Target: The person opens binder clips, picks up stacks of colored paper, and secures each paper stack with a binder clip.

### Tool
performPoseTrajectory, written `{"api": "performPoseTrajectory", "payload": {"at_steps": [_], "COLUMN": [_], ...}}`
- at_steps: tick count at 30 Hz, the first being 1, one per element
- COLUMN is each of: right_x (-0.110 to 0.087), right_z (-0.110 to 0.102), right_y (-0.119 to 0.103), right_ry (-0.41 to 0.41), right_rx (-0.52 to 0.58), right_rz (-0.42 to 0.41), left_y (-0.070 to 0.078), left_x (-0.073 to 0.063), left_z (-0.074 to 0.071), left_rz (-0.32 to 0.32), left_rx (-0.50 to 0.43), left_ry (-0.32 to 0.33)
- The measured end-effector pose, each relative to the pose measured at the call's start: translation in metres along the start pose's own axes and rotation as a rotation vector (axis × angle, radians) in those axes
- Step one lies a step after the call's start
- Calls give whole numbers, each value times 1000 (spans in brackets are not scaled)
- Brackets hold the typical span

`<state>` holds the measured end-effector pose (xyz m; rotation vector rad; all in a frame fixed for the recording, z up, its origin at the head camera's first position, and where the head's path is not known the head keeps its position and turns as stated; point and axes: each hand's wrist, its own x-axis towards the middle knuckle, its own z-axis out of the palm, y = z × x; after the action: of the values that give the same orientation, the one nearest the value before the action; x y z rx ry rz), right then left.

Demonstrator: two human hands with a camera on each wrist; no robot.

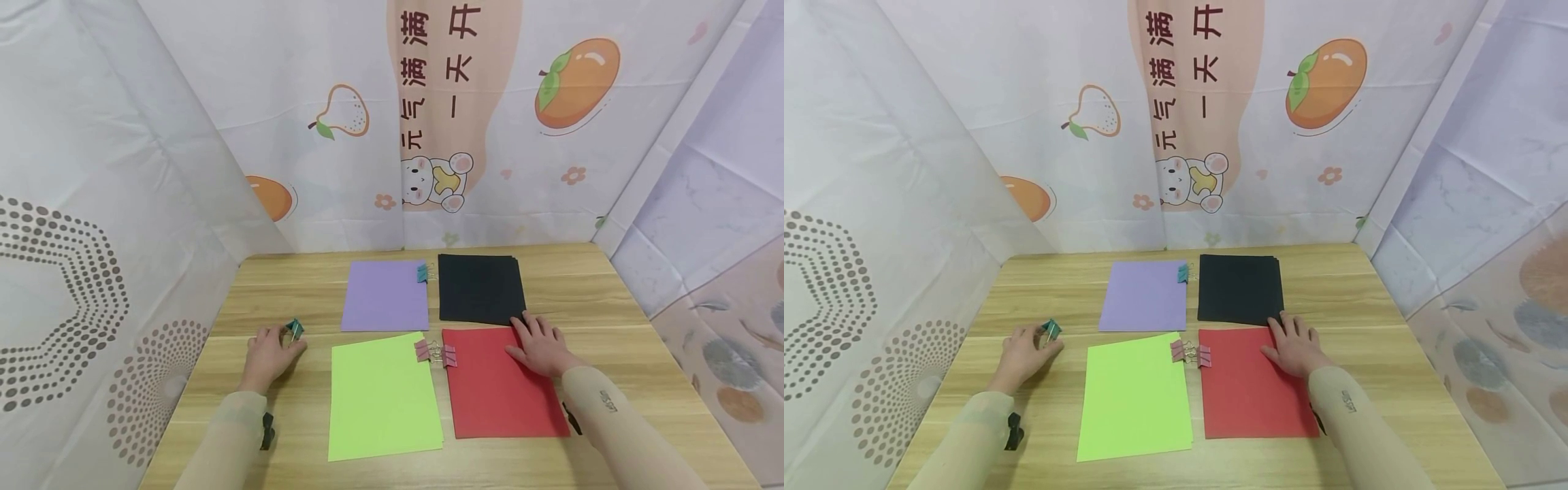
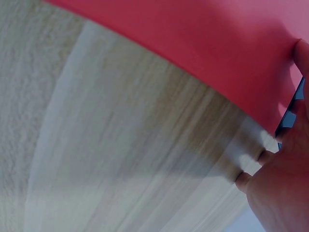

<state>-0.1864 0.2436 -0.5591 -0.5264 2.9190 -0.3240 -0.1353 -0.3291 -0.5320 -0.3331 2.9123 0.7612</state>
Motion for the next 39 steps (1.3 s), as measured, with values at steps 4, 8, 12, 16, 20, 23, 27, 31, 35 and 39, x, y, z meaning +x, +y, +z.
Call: {"api": "performPoseTrajectory", "payload": {"at_steps": [4, 8, 12, 16, 20, 23, 27, 31, 35, 39], "right_x": [-2, -4, -6, -7, -6, -6, -6, -6, -5, -5], "right_z": [-4, -7, -13, -14, -12, -11, -10, -11, -9, -8], "right_y": [-3, -6, -12, -14, -12, -10, -10, -11, -8, -6], "right_ry": [-4, -2, -8, -20, -4, 3, 0, 7, 4, 12], "right_rx": [4, 12, 10, 2, 12, 16, 19, 25, 12, 11], "right_rz": [-1, 1, 12, 20, 11, 3, 0, 1, -6, -16], "left_y": [0, -1, -1, -1, 0, 1, 3, 2, 1, 0], "left_x": [-1, -1, 0, 0, -1, -2, -2, -2, -2, -1], "left_z": [0, 0, 1, 1, 1, 0, 0, 0, 1, 2], "left_rz": [1, 5, 5, 3, 12, 17, 17, 16, 16, 17], "left_rx": [2, 7, 13, 24, 33, 34, 35, 36, 32, 29], "left_ry": [-4, 3, 6, 6, 13, 17, 12, 10, 14, 21]}}
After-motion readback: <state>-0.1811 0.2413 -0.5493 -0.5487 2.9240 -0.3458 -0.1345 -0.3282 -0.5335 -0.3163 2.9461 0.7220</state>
